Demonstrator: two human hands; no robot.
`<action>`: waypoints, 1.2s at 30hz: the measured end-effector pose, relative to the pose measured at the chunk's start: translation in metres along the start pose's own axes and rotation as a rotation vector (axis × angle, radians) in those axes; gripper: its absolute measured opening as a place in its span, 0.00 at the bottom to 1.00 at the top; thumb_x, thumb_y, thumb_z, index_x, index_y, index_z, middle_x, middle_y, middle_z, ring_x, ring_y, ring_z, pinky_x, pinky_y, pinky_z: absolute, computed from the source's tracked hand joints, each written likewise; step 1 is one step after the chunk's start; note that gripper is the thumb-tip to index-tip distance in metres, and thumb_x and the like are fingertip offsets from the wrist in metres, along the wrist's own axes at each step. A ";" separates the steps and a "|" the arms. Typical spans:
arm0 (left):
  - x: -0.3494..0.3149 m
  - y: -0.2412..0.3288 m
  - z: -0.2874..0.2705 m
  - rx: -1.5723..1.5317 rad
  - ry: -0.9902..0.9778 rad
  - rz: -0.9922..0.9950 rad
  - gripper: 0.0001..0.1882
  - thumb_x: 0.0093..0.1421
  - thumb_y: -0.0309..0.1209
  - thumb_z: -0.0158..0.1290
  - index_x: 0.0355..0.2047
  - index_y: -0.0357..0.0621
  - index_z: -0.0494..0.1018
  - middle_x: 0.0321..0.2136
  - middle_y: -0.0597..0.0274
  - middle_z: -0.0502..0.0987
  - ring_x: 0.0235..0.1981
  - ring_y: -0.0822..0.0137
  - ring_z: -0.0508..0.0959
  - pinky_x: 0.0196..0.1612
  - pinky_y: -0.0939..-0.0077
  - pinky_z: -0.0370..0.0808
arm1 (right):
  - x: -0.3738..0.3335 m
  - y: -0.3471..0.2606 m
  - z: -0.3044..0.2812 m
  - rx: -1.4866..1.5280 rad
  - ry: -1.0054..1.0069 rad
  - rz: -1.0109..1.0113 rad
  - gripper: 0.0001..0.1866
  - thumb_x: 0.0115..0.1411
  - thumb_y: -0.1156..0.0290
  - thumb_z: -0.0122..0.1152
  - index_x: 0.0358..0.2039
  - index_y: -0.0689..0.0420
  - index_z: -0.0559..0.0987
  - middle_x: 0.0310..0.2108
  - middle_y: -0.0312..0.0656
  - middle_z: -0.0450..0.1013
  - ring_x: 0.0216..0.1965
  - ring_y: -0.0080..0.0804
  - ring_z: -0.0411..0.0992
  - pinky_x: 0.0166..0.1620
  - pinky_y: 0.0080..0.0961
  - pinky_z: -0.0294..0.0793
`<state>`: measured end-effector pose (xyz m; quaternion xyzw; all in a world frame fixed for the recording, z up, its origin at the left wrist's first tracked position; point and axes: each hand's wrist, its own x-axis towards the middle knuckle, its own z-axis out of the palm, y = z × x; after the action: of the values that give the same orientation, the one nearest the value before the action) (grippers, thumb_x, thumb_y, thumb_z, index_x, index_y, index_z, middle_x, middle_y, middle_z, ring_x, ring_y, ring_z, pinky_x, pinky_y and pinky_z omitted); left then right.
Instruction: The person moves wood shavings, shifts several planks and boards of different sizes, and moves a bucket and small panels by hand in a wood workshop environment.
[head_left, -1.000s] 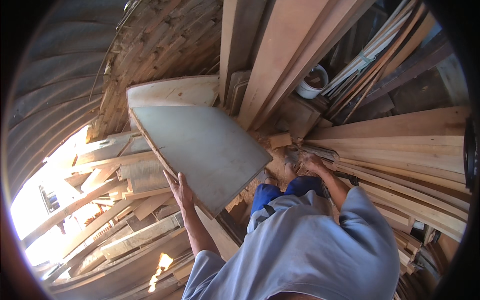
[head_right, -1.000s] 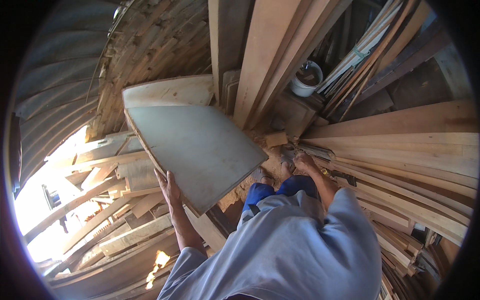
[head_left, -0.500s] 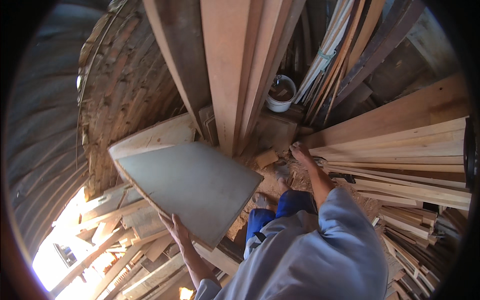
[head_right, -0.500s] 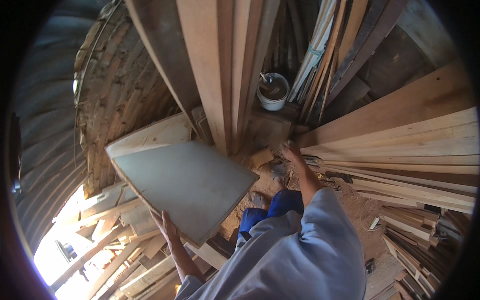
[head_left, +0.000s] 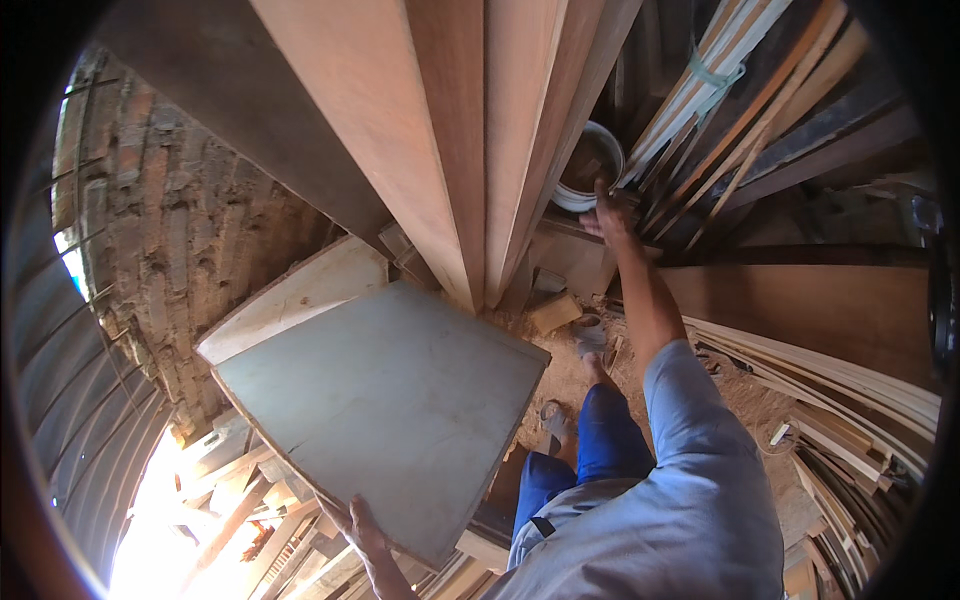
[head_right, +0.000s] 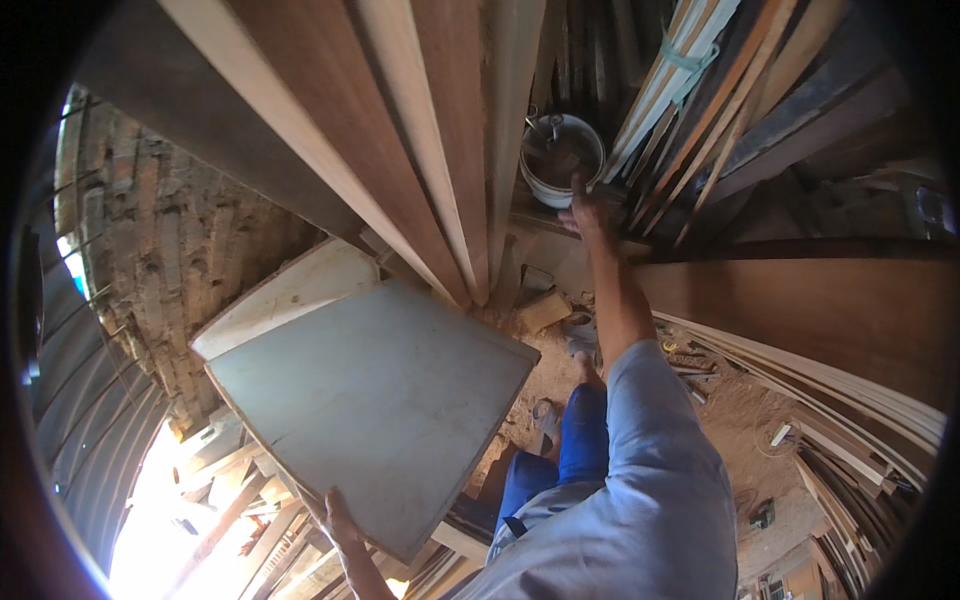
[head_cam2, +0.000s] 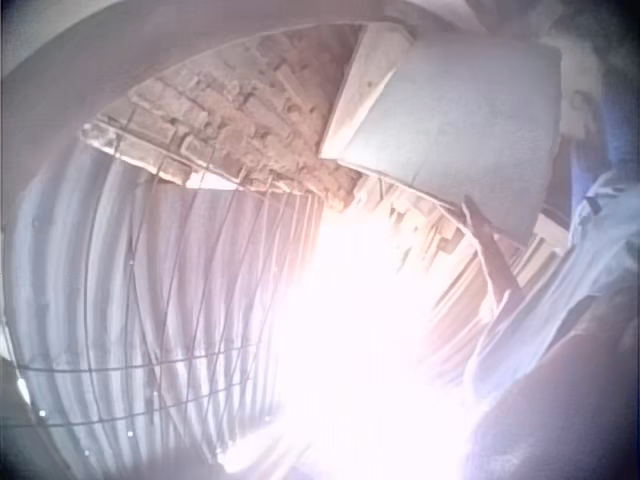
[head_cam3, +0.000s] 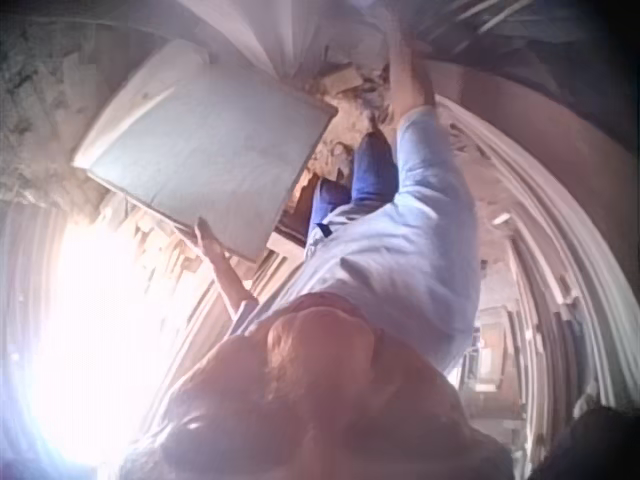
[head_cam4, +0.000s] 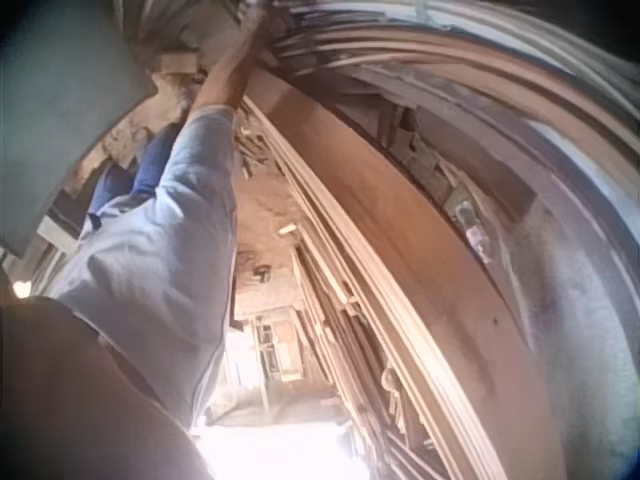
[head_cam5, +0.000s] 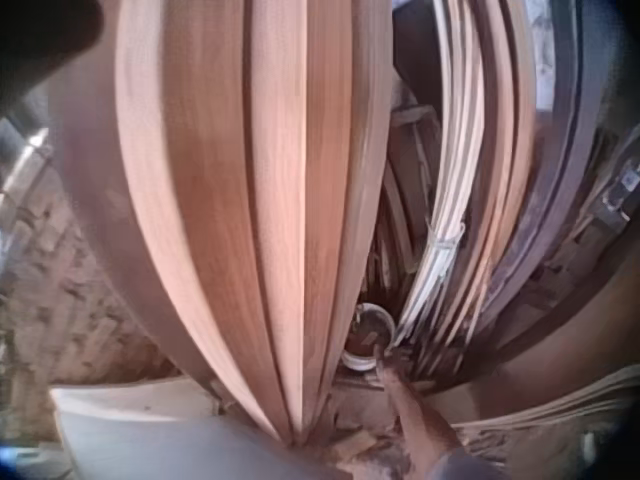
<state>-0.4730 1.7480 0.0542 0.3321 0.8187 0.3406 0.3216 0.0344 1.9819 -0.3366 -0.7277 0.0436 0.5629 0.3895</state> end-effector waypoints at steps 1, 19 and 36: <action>0.001 -0.019 -0.023 -0.012 0.018 -0.060 0.40 0.59 0.22 0.47 0.68 0.44 0.41 0.65 0.51 0.50 0.62 0.58 0.58 0.62 0.65 0.57 | 0.009 -0.009 0.001 0.019 -0.054 -0.023 0.35 0.61 0.48 0.54 0.60 0.57 0.60 0.49 0.51 0.69 0.38 0.48 0.78 0.42 0.44 0.80; -0.006 0.051 0.056 0.130 0.019 -0.072 0.39 0.61 0.27 0.49 0.68 0.45 0.41 0.63 0.50 0.53 0.57 0.59 0.63 0.58 0.63 0.64 | 0.010 0.111 -0.075 0.293 -0.114 0.042 0.16 0.65 0.69 0.44 0.51 0.63 0.67 0.42 0.50 0.73 0.36 0.42 0.77 0.38 0.40 0.81; -0.015 0.058 0.058 0.043 -0.018 -0.190 0.35 0.65 0.32 0.47 0.67 0.40 0.42 0.56 0.49 0.63 0.53 0.58 0.69 0.57 0.63 0.67 | -0.221 0.187 -0.184 0.165 -0.119 0.028 0.28 0.45 0.86 0.43 0.51 0.62 0.69 0.28 0.47 0.72 0.17 0.33 0.70 0.14 0.27 0.70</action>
<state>-0.4019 1.7886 0.0713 0.2630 0.8506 0.2880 0.3527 0.0049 1.6559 -0.2328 -0.6579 0.0766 0.6049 0.4419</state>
